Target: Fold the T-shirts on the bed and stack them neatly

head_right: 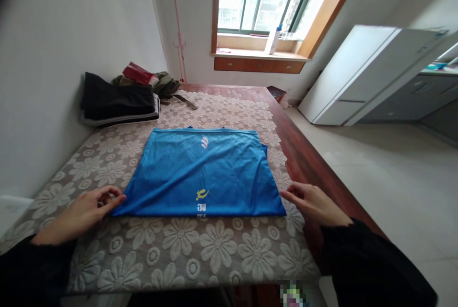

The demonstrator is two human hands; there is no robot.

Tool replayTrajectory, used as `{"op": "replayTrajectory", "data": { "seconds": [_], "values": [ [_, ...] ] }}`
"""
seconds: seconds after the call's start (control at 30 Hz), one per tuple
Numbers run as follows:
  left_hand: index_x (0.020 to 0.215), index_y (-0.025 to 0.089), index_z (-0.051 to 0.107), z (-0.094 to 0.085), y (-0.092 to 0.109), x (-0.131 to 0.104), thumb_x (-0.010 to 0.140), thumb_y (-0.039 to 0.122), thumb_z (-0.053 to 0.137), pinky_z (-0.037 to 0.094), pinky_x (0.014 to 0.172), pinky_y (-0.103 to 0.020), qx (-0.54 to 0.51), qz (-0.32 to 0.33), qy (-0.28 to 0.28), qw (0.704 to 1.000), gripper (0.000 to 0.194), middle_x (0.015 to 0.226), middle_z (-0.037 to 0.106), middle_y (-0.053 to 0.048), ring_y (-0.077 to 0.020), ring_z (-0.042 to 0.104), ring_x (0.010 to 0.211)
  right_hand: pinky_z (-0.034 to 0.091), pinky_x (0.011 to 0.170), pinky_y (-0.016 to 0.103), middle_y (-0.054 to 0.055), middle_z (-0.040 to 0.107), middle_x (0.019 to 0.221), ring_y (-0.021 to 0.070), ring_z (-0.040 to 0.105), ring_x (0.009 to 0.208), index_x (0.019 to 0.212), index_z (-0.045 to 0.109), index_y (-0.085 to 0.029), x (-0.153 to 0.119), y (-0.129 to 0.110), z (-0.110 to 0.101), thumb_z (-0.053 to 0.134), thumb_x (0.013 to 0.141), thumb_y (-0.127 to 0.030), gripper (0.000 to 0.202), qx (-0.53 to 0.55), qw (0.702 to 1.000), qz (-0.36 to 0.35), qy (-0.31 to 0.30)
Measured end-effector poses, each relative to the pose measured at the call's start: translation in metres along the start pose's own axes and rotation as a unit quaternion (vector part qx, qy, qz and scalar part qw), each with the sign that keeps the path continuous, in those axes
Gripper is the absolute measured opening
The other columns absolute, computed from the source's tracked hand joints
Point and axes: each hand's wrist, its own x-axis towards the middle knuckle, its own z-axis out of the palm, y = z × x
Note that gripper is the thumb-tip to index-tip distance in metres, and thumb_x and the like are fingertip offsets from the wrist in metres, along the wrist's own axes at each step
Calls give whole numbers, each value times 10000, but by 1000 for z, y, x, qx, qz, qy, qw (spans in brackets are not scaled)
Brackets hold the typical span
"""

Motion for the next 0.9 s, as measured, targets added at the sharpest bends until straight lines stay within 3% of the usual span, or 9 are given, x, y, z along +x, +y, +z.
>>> {"op": "replayTrajectory", "data": {
  "seconds": [0.17, 0.3, 0.43, 0.6, 0.7, 0.8, 0.9],
  "values": [
    [872, 256, 703, 8, -14, -14, 711, 940, 676, 405, 603, -325, -26, -3, 7, 1000, 703, 591, 646, -9, -260, 619, 601, 407, 633, 326, 25, 647, 680, 218, 566, 652, 806, 764, -244, -25, -9, 25, 647, 813, -994, 760, 35, 999, 14, -6],
    [863, 243, 683, 7, -10, -23, 700, 939, 681, 350, 532, -298, -45, -18, -40, 998, 714, 548, 581, 16, -212, 535, 510, 381, 585, 310, 25, 612, 629, 207, 532, 604, 786, 760, -239, -26, -18, 35, 686, 748, -1004, 770, 65, 997, 34, 8],
    [912, 232, 666, 7, -10, -34, 696, 940, 667, 349, 488, -279, -92, -41, -65, 993, 740, 546, 555, 34, -184, 499, 470, 398, 535, 312, 45, 625, 626, 213, 551, 570, 727, 743, -235, -30, -3, 38, 781, 695, -959, 725, 105, 993, 46, -14],
    [906, 228, 629, 8, -14, -42, 661, 914, 737, 396, 478, -257, -135, -59, -47, 988, 736, 600, 623, 12, -172, 536, 473, 458, 450, 343, 74, 648, 644, 243, 600, 512, 772, 735, -269, -42, 15, 35, 850, 666, -931, 680, 190, 977, 94, -33],
    [987, 235, 618, 9, -10, -43, 647, 888, 779, 388, 445, -247, -183, -64, -67, 979, 754, 738, 727, -22, -163, 568, 459, 499, 422, 310, 74, 692, 708, 245, 655, 545, 821, 693, -244, -46, 8, 32, 926, 594, -877, 712, 237, 962, 130, -34],
    [1073, 249, 617, 12, -5, -43, 627, 885, 791, 362, 392, -244, -214, -76, -88, 970, 797, 847, 775, -47, -168, 580, 448, 485, 401, 282, 32, 637, 647, 218, 627, 519, 842, 665, -236, -46, -3, 33, 980, 536, -824, 735, 258, 955, 143, -17],
    [979, 230, 637, 14, -6, -44, 620, 867, 808, 337, 373, -230, -193, -81, -89, 974, 750, 802, 755, -49, -157, 566, 444, 487, 402, 282, -11, 586, 607, 177, 559, 460, 861, 617, -237, -47, -9, 36, 1006, 519, -800, 765, 281, 950, 139, 5]
  ]
}}
